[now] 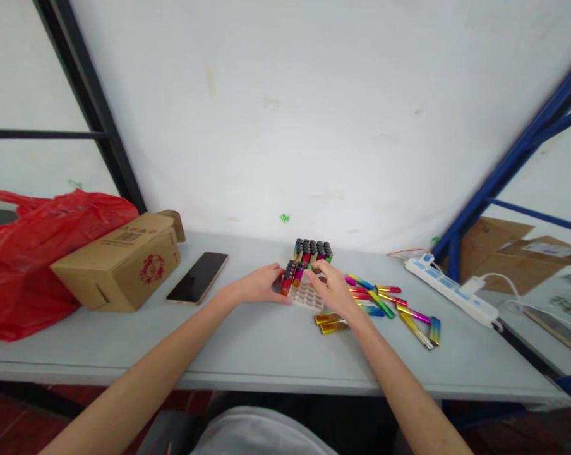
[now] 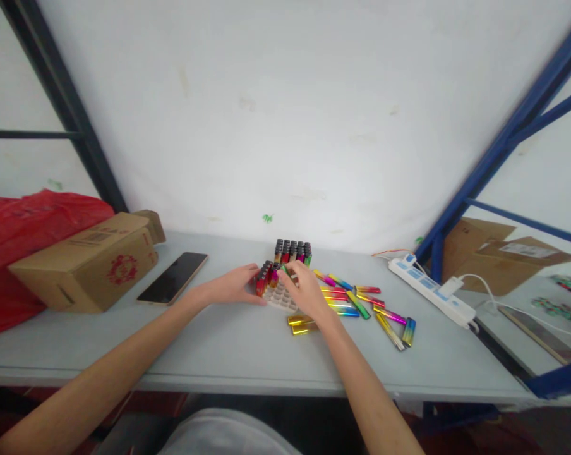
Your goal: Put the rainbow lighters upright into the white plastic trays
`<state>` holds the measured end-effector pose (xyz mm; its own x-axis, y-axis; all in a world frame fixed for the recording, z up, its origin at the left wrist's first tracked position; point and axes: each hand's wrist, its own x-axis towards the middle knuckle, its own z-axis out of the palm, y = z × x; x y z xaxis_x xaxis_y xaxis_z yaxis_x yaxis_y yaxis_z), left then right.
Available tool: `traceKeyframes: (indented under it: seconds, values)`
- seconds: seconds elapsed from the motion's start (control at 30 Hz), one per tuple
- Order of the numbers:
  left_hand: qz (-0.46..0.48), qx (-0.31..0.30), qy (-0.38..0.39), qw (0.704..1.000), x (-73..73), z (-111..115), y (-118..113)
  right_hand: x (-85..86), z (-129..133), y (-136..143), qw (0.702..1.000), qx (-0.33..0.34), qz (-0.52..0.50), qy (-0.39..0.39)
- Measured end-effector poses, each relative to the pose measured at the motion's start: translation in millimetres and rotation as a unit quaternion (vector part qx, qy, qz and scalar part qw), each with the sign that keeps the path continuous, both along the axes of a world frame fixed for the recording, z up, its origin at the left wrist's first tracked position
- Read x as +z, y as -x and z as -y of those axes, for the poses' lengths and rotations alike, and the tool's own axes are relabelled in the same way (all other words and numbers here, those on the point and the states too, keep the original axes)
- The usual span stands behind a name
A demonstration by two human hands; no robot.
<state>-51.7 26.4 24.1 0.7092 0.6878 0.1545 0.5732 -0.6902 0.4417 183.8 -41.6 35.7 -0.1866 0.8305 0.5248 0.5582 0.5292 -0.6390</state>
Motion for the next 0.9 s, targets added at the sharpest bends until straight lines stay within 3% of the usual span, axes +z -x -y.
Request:
traceKeyframes:
  seconds: [0.1, 0.23, 0.43, 0.6, 0.67, 0.77, 0.9]
  values:
    - [-0.001, 0.000, -0.003, 1.000, 0.3, 0, 0, -1.6, 0, 0, 0.995, -0.019, 0.076, -0.054]
    - [-0.005, 0.000, -0.005, 1.000, -0.5, 0, 0, -8.1, -4, 0, 0.996, -0.031, 0.078, -0.031]
    - [0.000, -0.002, -0.015, 1.000, -1.8, -1, 1, -11.5, -8, 1, 0.998, 0.016, 0.055, 0.015]
    - [-0.006, 0.000, -0.008, 1.000, -0.1, -1, 0, -8.2, -12, 10, 0.989, -0.036, 0.140, 0.011]
    - [-0.009, -0.001, -0.006, 1.000, -0.3, -1, -1, -6.9, -13, 8, 0.988, -0.018, 0.152, 0.023]
    - [-0.006, 0.000, -0.003, 1.000, -0.2, -1, -1, -6.2, -15, -15, 0.990, -0.003, 0.140, 0.003]
    - [-0.014, 0.011, 0.002, 1.000, 2.6, 1, -1, -12.4, -24, -74, 0.972, -0.129, 0.192, -0.030]
